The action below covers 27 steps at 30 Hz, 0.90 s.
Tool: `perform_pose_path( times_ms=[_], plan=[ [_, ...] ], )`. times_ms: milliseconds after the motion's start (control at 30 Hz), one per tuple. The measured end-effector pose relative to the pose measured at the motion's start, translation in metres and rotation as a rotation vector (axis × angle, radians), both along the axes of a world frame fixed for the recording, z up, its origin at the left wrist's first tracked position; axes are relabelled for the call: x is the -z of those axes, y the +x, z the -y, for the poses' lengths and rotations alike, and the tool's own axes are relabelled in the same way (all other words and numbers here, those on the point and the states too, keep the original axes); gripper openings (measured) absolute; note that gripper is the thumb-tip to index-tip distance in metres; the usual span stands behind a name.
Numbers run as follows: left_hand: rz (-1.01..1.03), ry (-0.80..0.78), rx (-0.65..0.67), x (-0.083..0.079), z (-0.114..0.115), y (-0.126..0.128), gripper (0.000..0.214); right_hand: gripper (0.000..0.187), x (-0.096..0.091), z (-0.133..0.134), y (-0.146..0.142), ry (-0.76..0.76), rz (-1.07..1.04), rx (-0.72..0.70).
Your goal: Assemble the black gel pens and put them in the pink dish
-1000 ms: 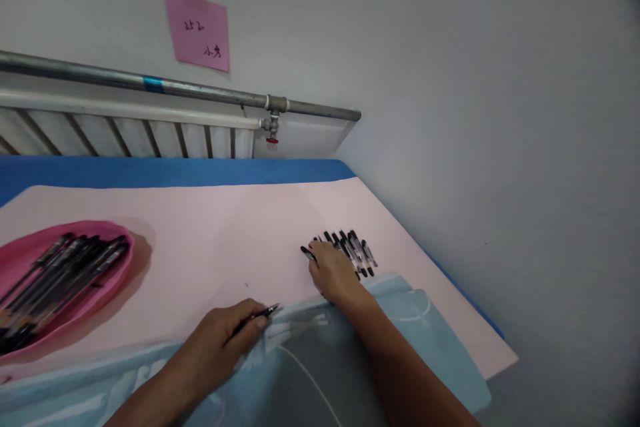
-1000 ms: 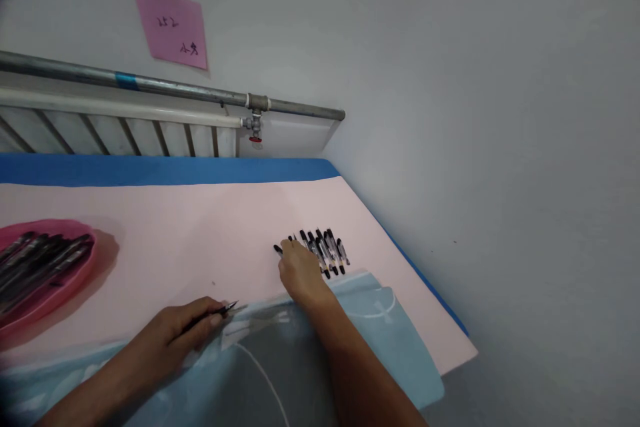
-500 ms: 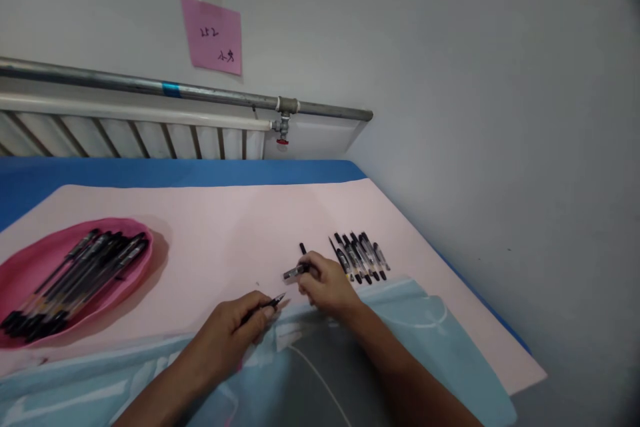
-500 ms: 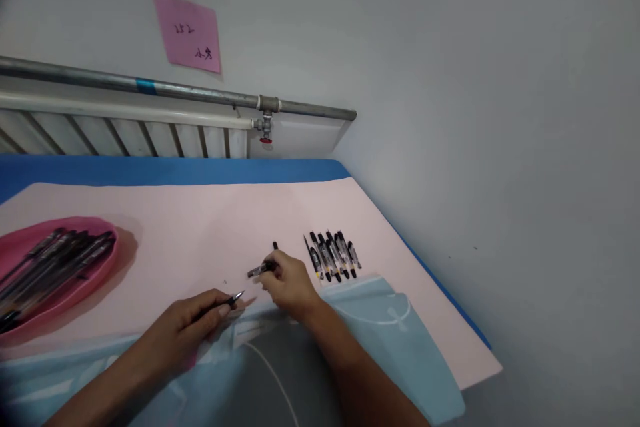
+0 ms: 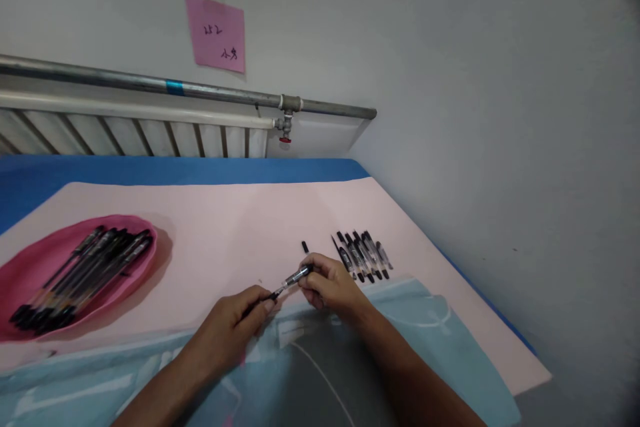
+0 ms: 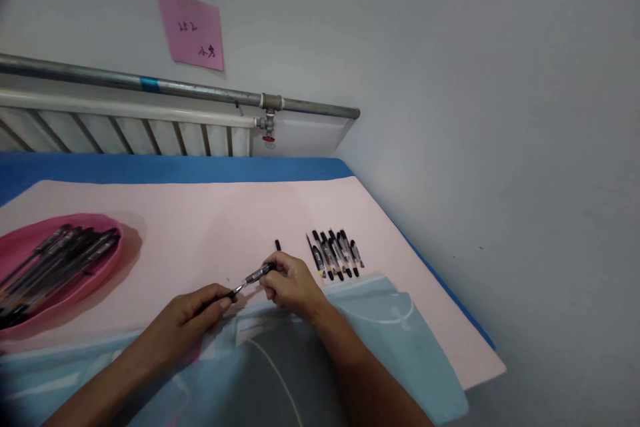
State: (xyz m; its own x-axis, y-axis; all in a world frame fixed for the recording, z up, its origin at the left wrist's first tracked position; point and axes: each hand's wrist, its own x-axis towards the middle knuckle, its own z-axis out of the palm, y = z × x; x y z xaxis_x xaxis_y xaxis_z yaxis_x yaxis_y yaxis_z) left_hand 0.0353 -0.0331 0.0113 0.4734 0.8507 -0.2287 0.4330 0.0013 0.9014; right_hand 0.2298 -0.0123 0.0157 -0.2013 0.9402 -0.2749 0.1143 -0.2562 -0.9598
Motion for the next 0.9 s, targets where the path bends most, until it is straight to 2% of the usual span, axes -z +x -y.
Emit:
perform_pose_path(
  times_ms=[167,233,300,400,433,500,567,667,733,833,900],
  plan=[
    [0.006,-0.010,0.037,-0.005,0.001,-0.001,0.031,0.010,0.001,0.003,-0.005,-0.041,0.024,-0.133],
    [0.022,-0.008,0.037,-0.007,0.001,-0.001,0.030,0.010,0.003,0.005,-0.008,0.007,0.094,-0.171],
    [0.019,0.015,0.027,-0.009,0.002,-0.001,0.030,0.011,0.006,0.009,-0.012,0.163,0.222,-0.231],
    [-0.032,0.095,-0.001,-0.007,0.004,0.001,0.028,0.014,0.009,0.015,-0.017,0.486,0.429,-0.343],
    [-0.042,0.132,-0.008,-0.006,0.004,0.002,0.026,0.017,0.009,0.016,-0.018,0.550,0.471,-0.358],
    [-0.032,0.243,-0.018,-0.005,0.002,-0.001,0.022,0.023,0.011,0.017,-0.019,0.582,0.512,-0.344],
    [-0.056,0.407,-0.116,-0.005,-0.004,-0.010,0.023,0.033,0.013,0.015,-0.019,0.581,0.498,-0.262],
    [-0.207,0.680,-0.447,-0.012,-0.018,-0.042,0.027,0.030,0.016,0.011,-0.018,0.529,0.508,-0.219],
    [-0.376,0.792,-0.670,-0.021,-0.027,-0.071,0.032,0.025,0.016,0.011,-0.018,0.552,0.522,-0.235],
    [-0.713,0.715,-0.905,-0.031,-0.038,-0.113,0.039,0.019,0.014,0.012,-0.018,0.606,0.542,-0.248],
    [-0.919,0.589,-0.935,-0.031,-0.045,-0.137,0.041,0.018,0.011,0.010,-0.015,0.612,0.571,-0.190]
  ],
)
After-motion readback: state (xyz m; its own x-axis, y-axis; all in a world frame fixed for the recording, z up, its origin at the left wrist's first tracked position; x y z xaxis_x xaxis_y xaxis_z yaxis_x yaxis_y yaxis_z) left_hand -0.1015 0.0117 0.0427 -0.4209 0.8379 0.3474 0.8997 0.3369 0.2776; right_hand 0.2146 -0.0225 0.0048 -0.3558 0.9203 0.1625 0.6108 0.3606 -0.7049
